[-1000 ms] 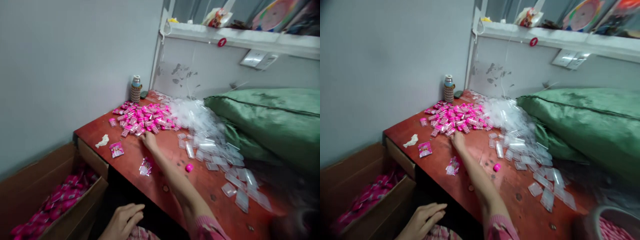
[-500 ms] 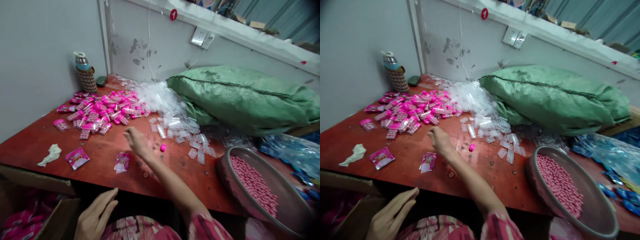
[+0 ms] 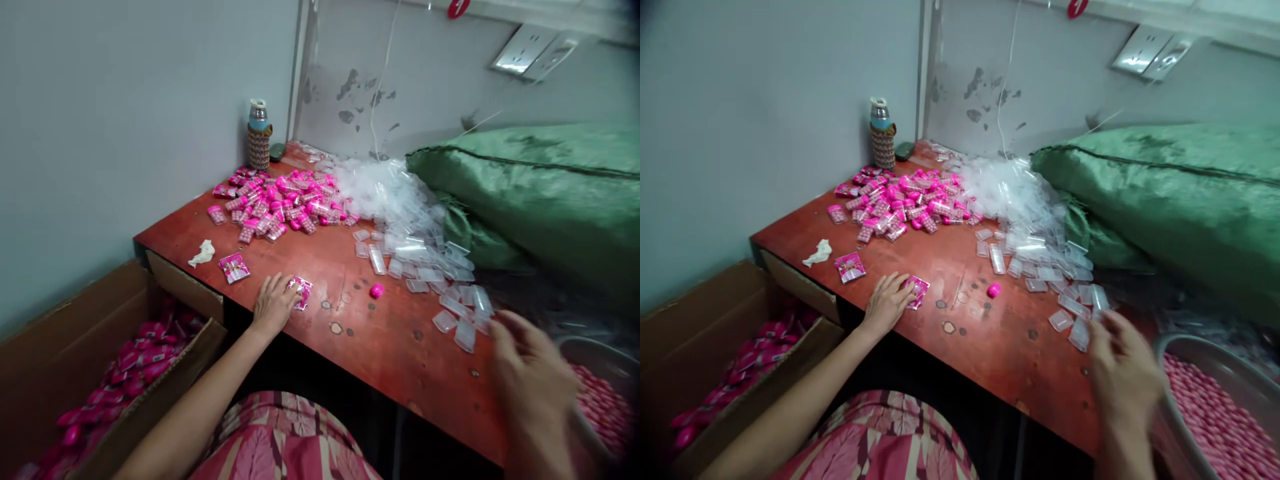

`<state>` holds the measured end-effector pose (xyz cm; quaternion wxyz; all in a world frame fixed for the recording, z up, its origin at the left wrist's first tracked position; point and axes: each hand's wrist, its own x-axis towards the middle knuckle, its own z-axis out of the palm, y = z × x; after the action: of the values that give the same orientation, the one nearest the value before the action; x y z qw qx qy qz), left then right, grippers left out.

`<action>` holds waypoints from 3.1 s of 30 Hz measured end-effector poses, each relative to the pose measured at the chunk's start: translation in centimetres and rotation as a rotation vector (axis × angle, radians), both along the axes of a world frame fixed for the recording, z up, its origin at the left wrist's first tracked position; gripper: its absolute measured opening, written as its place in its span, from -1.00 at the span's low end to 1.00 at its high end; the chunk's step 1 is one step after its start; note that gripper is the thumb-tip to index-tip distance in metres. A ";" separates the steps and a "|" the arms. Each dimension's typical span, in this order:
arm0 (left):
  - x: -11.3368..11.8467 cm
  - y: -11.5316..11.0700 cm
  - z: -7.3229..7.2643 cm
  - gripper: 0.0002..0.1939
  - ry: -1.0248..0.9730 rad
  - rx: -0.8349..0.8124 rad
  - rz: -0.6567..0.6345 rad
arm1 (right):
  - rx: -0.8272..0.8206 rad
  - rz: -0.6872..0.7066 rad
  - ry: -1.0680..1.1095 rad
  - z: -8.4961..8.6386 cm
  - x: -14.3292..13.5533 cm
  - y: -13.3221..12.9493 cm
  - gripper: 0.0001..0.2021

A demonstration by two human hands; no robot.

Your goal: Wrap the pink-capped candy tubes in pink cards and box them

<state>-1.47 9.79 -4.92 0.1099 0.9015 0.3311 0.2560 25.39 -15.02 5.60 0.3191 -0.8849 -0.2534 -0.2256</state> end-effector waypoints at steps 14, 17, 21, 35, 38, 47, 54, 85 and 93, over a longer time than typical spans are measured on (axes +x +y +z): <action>-0.5 -0.9 1.2 -0.68 -0.466 -0.368 -0.024 | 0.470 0.855 1.320 -7.5 -14.4 18.3 -0.61; -0.8 -1.0 2.3 -0.52 -0.643 -0.761 0.042 | 0.490 0.845 1.382 -7.0 -13.7 19.1 -0.62; -0.8 -0.7 3.2 -0.61 -0.730 -1.289 -0.004 | 0.360 0.906 1.423 -5.6 -12.7 19.3 -0.58; -1.6 0.0 2.7 -0.69 -0.635 -1.395 0.158 | -0.406 0.957 0.520 -3.6 -8.3 27.9 -0.77; -1.7 -0.2 3.1 -0.74 -0.785 -1.529 0.275 | -0.422 0.785 0.387 -3.8 -7.2 32.0 -0.71; -1.7 1.1 4.3 -0.91 -1.282 -1.757 0.462 | -0.537 0.701 0.384 -6.1 -5.9 31.8 -0.68; -0.8 1.5 4.2 -0.90 -1.553 -1.789 0.529 | -0.468 0.809 0.684 -5.0 -8.1 24.5 -0.75; 1.6 0.0 4.7 -0.73 -1.409 -1.549 0.179 | 0.467 0.832 1.475 -7.8 -19.0 17.7 -0.75; 1.4 0.0 4.7 -0.70 -1.171 -1.663 0.071 | 0.447 0.820 1.446 -7.9 -19.2 17.5 -0.76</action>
<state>-0.11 9.82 -0.23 0.8389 0.2622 0.3250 0.3490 6.22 2.49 -2.30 0.6253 -0.5663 -0.2370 0.4818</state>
